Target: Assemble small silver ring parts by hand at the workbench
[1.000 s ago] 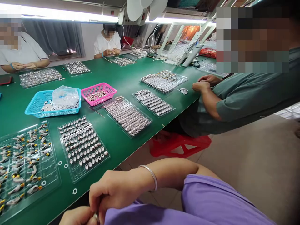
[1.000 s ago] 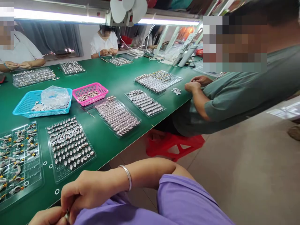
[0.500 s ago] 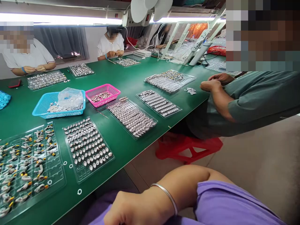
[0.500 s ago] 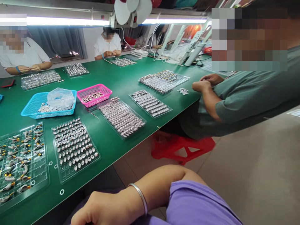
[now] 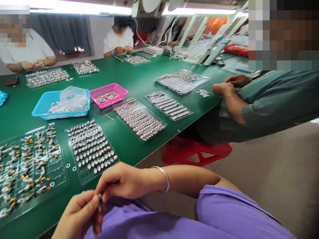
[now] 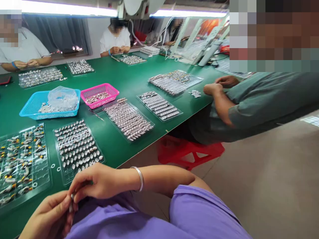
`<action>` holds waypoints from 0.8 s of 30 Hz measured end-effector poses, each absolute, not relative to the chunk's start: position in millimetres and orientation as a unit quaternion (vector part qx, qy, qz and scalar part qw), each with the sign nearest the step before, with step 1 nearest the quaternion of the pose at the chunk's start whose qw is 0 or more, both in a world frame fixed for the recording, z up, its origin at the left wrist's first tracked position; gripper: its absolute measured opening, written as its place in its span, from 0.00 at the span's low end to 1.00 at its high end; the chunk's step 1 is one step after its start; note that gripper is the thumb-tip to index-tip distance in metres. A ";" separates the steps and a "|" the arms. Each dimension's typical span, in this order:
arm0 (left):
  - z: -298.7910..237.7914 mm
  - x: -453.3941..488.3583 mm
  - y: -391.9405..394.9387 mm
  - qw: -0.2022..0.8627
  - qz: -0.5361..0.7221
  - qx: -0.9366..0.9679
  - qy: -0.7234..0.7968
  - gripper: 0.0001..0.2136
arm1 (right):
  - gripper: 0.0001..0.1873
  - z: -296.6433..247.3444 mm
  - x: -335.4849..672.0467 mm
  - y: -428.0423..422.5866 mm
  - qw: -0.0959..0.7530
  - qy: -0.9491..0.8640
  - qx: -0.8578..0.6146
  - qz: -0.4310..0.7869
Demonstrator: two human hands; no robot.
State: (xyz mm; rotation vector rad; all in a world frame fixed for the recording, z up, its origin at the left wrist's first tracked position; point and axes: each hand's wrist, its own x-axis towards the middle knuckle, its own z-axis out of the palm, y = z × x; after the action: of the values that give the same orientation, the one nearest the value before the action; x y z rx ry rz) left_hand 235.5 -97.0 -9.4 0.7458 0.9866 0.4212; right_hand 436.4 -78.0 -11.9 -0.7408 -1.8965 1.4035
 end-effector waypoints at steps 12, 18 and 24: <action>-17.1 241.0 -86.9 0.786 0.264 0.325 0.455 0.20 | 0.09 -34.0 427.5 -70.4 0.433 -0.715 -0.314 0.450; -20.6 239.8 -88.0 0.723 0.290 0.426 0.461 0.20 | 0.08 -35.2 427.1 -72.1 0.446 -0.718 -0.314 0.432; -20.4 241.2 -88.1 0.648 0.288 0.522 0.474 0.21 | 0.08 -39.7 426.7 -74.1 0.462 -0.720 -0.316 0.411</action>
State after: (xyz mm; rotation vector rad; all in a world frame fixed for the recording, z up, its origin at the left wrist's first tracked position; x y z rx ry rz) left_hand 241.2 -88.1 -20.4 1.1874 1.0774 0.6540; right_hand 426.7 -74.1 -39.7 -0.7779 -1.7699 1.0108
